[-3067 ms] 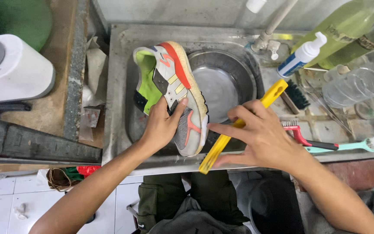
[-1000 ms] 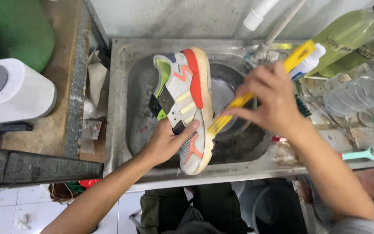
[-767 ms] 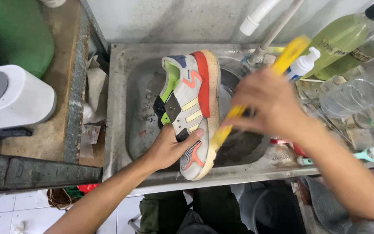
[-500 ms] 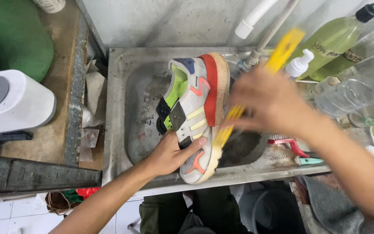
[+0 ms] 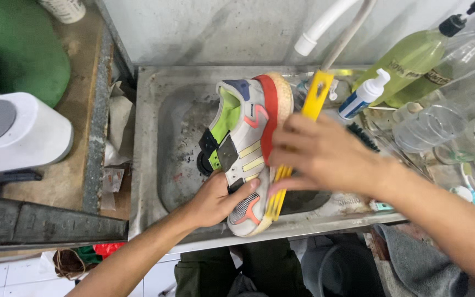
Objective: The person scrubs a single sneaker in a sink using a red brush and a yellow brush, applying cleaning solution and wiping with a gray cloth. They rotate the shoe to clean the sole, sides, and upper, then rinse and wipe it down.
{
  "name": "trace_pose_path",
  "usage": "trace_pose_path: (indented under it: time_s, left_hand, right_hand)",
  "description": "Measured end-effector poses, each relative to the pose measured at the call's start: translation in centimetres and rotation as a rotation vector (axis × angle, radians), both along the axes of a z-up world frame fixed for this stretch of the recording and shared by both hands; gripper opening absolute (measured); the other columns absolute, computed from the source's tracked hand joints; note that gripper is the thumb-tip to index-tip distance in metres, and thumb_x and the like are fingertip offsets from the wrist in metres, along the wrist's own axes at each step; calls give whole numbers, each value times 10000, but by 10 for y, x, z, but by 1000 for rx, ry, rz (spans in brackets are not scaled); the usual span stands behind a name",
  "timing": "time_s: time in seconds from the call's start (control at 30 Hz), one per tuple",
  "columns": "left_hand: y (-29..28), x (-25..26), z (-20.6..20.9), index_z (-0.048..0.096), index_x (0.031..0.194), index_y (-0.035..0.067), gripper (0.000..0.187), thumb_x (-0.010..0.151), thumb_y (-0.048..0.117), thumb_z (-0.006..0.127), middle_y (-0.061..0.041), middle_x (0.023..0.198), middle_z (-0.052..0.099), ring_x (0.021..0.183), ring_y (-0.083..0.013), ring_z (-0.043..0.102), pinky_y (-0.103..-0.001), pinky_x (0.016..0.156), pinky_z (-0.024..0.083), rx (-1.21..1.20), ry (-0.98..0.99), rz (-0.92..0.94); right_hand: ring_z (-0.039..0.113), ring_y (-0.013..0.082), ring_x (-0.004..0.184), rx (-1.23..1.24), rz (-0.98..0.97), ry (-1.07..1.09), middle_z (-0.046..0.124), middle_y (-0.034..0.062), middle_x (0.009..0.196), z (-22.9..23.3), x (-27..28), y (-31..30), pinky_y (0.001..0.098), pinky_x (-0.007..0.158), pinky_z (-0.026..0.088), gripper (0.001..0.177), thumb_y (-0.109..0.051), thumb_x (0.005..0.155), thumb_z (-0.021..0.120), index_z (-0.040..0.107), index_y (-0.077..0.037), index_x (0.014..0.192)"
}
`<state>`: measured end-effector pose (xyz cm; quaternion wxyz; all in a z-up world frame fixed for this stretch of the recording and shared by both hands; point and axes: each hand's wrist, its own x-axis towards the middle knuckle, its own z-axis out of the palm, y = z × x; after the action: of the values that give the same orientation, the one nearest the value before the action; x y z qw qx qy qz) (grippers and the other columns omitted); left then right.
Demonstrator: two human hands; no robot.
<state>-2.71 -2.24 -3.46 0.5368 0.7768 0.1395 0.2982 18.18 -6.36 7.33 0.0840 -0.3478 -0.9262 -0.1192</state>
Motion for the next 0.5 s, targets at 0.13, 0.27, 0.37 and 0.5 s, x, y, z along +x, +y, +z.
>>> trace_pose_path:
  time_s: [0.13, 0.27, 0.37, 0.5]
  left_hand:
    - [-3, -1, -5, 577, 1198, 48, 386, 945, 316, 465, -50, 1223, 637, 1166, -167, 567, -307, 998, 415, -73, 40, 18]
    - [3, 2, -1, 555, 1230, 45, 382, 951, 288, 458, -64, 1243, 621, 1195, -180, 549, -326, 1016, 405, -75, 10, 14]
    - [3, 4, -11, 553, 1242, 47, 391, 944, 289, 477, -64, 1247, 622, 1187, -174, 555, -315, 1012, 416, -112, 7, 32]
    - [3, 0, -13, 569, 1192, 42, 363, 945, 294, 481, -35, 1167, 631, 1130, -151, 555, -311, 981, 425, -131, -10, 83]
  right_hand:
    - [414, 159, 745, 159, -121, 12, 540, -24, 692, 16, 20, 13, 253, 694, 318, 478, -680, 718, 650, 691, -209, 790]
    - [453, 156, 763, 39, -6, 72, 536, -18, 739, -5, -1, 0, 242, 639, 393, 392, -585, 795, 607, 645, -195, 810]
    - [385, 159, 750, 61, -50, 56, 508, -4, 724, -4, 17, 6, 238, 624, 343, 471, -639, 793, 562, 649, -176, 810]
    - [472, 172, 726, -2, -140, 168, 521, 1, 695, 2, -1, -7, 272, 786, 418, 333, -560, 741, 695, 660, -237, 813]
